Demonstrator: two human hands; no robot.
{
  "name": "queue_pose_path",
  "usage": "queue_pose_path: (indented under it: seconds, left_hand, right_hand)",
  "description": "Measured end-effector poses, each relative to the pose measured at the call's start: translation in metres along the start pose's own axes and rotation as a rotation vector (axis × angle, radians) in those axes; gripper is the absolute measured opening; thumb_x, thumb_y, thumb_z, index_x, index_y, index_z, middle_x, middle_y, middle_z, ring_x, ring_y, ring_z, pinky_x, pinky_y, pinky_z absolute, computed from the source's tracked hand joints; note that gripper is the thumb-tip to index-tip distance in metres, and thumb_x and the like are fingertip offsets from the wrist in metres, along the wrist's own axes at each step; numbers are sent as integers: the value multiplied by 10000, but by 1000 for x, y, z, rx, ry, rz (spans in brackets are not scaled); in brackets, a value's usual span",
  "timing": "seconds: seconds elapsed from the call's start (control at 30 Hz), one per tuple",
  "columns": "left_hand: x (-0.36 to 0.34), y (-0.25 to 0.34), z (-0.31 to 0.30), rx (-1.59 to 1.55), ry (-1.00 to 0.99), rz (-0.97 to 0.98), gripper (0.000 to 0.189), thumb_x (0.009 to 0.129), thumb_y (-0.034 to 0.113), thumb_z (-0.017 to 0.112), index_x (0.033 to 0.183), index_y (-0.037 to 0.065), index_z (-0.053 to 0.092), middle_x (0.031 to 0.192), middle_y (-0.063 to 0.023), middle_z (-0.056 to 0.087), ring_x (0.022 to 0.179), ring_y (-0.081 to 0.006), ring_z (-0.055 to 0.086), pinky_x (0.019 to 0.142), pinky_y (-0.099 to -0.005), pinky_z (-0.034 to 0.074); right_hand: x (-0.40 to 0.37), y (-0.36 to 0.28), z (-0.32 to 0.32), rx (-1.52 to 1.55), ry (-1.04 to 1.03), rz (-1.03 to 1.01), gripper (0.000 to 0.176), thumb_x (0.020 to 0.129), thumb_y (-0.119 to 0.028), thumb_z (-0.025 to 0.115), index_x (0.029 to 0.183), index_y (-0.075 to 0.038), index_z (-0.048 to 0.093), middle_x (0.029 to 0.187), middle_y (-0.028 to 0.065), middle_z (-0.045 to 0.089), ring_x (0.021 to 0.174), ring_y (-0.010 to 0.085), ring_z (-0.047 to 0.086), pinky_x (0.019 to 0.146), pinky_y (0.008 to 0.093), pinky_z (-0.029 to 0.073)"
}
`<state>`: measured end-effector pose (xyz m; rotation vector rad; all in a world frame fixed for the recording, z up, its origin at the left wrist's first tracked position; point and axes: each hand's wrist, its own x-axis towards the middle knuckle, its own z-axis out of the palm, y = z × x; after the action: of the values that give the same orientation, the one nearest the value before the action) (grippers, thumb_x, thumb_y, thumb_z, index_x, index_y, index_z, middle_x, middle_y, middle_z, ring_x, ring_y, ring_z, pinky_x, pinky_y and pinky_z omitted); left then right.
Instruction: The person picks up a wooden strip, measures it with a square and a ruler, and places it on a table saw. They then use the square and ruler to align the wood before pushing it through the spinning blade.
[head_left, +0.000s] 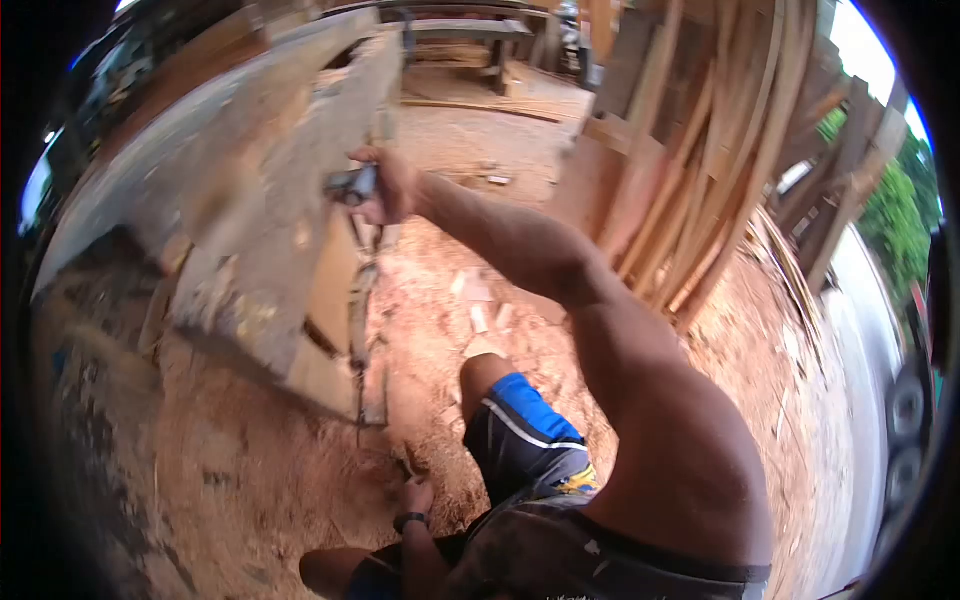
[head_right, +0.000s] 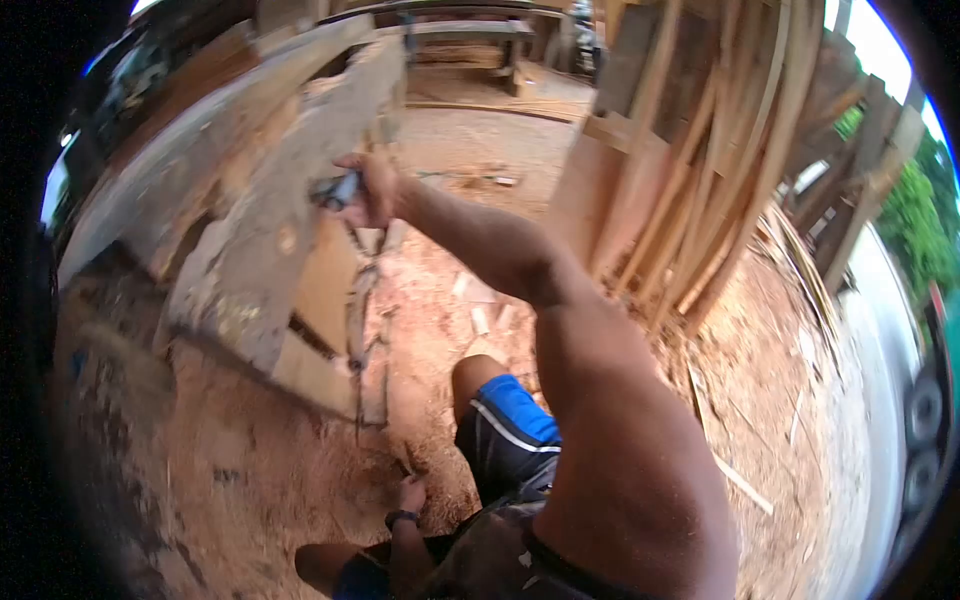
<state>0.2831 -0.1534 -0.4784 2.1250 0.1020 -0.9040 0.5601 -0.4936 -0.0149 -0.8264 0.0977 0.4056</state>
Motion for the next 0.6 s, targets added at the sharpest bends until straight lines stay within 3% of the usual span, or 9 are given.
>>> queue_pose_path:
  seconds: [0.03,0.13,0.17,0.2,0.27,0.3,0.37,0.5,0.6]
  left_hand:
    - [5,-16,6,2,-25,-71,355,869,288,646,1086,9,673,985,-148,704,923,-296,655,846,-392,497]
    - [20,-18,8,-325,-187,-181,377,849,298,653,1093,12,671,1038,-191,701,988,-327,660,869,-410,501]
    - [13,-21,11,-377,-130,-194,377,849,298,653,1093,12,671,1038,-191,701,988,-327,660,869,-410,501]
    - [6,-15,14,-198,-8,-123,403,846,323,657,1095,6,667,1057,-197,694,1008,-335,654,872,-413,499]
    - [1,6,2,-26,124,-40,431,844,349,661,1097,1,663,1076,-203,688,1027,-344,648,874,-415,497]
    - [-14,17,-8,-62,19,-98,452,838,368,665,1104,2,661,1090,-207,682,1032,-343,646,879,-410,496]
    - [-13,8,-6,-99,-107,-163,473,833,386,669,1110,4,659,1103,-211,676,1037,-342,643,883,-405,495]
    - [-71,41,-11,45,-111,-103,494,832,395,662,1152,18,651,1125,-213,666,1069,-341,630,917,-395,487]
    - [-136,93,-49,27,-164,-63,532,832,430,654,1173,22,643,1150,-210,657,1091,-339,621,928,-396,484]
  right_hand:
    - [30,-2,-54,38,-314,139,479,913,-480,472,968,-29,624,863,139,687,437,108,538,302,230,376]
    - [3,10,-24,-393,324,-155,642,897,-688,396,970,-80,589,799,132,651,531,190,546,482,294,474]
    - [-6,6,-25,-551,422,-199,631,896,-675,435,1051,-82,581,967,167,646,684,231,620,561,345,512]
    - [-15,18,-18,-716,603,-569,670,874,-630,535,1175,-32,551,1146,186,604,865,293,649,685,405,539]
    - [-34,24,-16,-1268,501,-1258,727,852,-557,631,1277,13,481,1215,194,568,996,351,628,814,456,525]
    - [-39,22,-7,-1270,490,-1259,727,852,-557,631,1277,13,481,1215,194,568,996,351,628,814,456,525]
    - [-51,20,10,-2180,286,-1210,746,829,-519,682,1287,26,461,1194,216,576,1083,391,590,881,478,502]
    - [-32,15,21,-1815,476,-965,506,815,-385,753,1022,48,592,993,187,651,836,344,650,722,385,517]
    - [-17,9,7,-656,306,-205,506,925,-578,530,999,-83,605,775,63,631,590,194,601,521,318,482]
